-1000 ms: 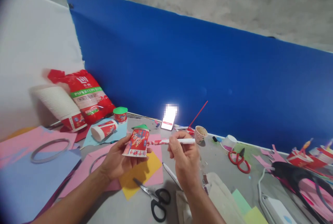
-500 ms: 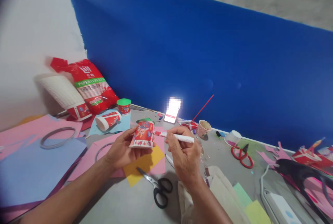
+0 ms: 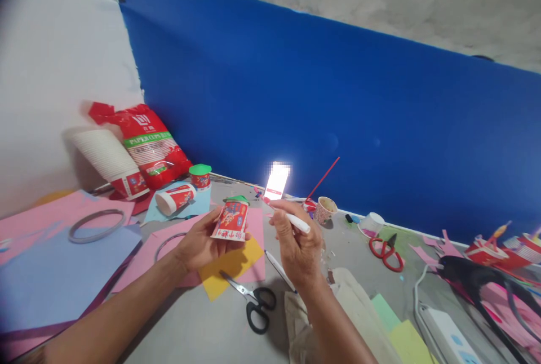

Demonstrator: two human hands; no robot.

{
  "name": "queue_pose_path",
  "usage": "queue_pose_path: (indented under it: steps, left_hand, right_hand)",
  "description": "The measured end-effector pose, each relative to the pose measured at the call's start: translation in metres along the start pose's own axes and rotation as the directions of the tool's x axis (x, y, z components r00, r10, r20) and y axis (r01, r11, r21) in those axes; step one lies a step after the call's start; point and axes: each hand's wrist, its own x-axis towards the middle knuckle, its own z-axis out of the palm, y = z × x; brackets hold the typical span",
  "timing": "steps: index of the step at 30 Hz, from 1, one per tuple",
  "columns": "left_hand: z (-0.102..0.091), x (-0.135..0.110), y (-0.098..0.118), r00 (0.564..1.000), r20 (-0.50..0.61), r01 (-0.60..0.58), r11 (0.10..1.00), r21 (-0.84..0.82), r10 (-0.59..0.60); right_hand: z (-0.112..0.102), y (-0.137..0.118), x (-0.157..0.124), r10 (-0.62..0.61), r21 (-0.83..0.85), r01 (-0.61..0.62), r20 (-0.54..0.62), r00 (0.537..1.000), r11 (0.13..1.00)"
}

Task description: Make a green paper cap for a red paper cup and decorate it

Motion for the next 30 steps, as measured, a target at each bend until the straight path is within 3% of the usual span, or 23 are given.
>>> queue_pose_path:
  steps: [4,12,19,30]
  left_hand:
    - [0.001,0.000,0.000,0.999,-0.025,-0.026,0.999,0.020,0.027]
    - [0.005,0.001,-0.001,0.998,-0.057,-0.039,0.999,-0.006,0.038]
    - [0.007,-0.001,-0.003,0.997,-0.036,-0.072,0.997,-0.041,0.071]
    - [0.012,-0.004,-0.004,0.997,-0.034,-0.065,0.996,-0.065,0.063]
  right_hand:
    - [0.001,0.004,-0.002,0.003,-0.094,-0.001,0.019,1.000,0.996]
    - [0.011,0.005,-0.009,0.026,-0.069,-0.020,0.083,0.996,0.997]
    - [0.012,-0.004,-0.009,-0.160,-0.221,0.184,0.125,0.979,0.958]
    - [0.014,-0.014,-0.005,-0.280,-0.240,0.319,0.184,0.942,0.917]
